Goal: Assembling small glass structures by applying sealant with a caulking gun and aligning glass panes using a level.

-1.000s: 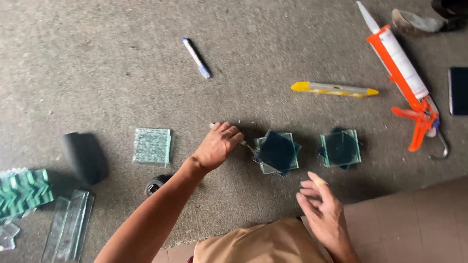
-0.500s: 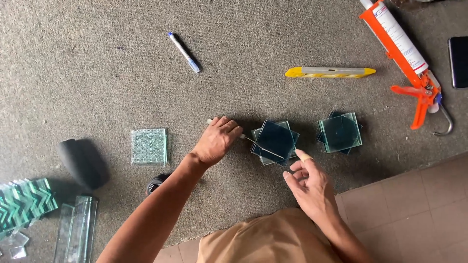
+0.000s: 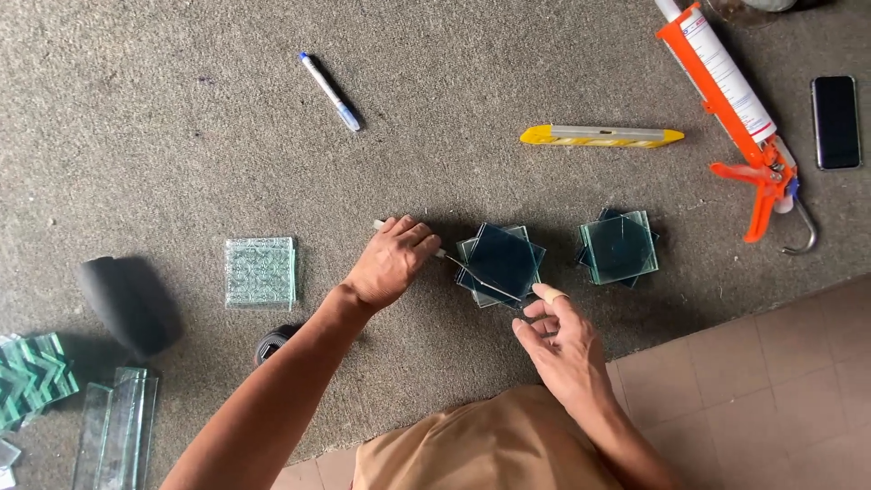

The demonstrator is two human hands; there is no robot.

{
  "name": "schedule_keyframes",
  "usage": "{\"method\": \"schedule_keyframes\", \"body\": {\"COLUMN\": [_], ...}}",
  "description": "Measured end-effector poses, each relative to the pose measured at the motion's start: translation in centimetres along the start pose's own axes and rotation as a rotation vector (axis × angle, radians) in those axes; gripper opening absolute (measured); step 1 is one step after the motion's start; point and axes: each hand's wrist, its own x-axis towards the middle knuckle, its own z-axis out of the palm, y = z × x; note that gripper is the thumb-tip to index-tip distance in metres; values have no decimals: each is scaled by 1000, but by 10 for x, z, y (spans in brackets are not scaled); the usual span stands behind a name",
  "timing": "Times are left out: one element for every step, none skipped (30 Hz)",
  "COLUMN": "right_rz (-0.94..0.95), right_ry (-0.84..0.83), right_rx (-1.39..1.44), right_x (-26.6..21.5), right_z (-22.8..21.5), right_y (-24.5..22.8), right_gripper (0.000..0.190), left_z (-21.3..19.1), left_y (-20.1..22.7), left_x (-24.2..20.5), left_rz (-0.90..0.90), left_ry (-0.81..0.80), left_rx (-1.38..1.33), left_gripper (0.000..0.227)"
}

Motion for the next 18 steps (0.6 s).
{"method": "schedule_keyframes", "body": {"right_rz": [9,18,19,-5,-28,-27,-19,-11,-11,-3,5,5,7,9,9,21,35,37], "right_ry": [-10,-19,-20,-1,17,15,0,-16,-16,-19,-22,-22,-22,-21,-21,-26,-32,-32], "right_rx": [4,9,10,14,18,19,37,54,54,42,30,31,32,33,34,30,24,25], "right_x": [0,1,2,3,4,4,4,5,5,4,4,4,5,5,5,5,4,5], "right_z": [0,0,2,4,6,6,6,6,4,3,2,3,3,4,2,1,0,2], "right_y": [-1,-2,1,4,7,8,8,8,6,5,3,4,6,7,5,3,1,4], "right_gripper": [60,60,60,60,59,59,59,58,58,58,59,59,61,63,63,64,64,64], "left_z": [0,0,1,2,3,2,1,1,1,1,0,0,1,1,0,-2,-2,-2], "left_y": [0,0,0,-1,-1,-1,-1,-1,-1,0,0,0,0,0,0,0,1,1], "left_x": [0,-1,-1,-1,-1,-1,-1,-1,-1,-1,-1,-2,-2,-2,-1,-1,0,-1], "left_rz": [-18,-35,-35,-24,-13,-13,-14,-14,-14,-23,-32,-32,-27,-23,-22,-27,-32,-31], "left_ry": [-27,-55,-57,-34,-11,-13,-15,-16,-17,-30,-44,-45,-41,-38,-39,-39,-39,-40], "left_rx": [-6,-12,-12,-2,7,7,3,-1,-1,-2,-2,-2,9,19,20,6,-11,-12], "left_gripper": [28,30,30,28,26,26,27,27,27,29,31,31,30,29,29,28,27,27]}}
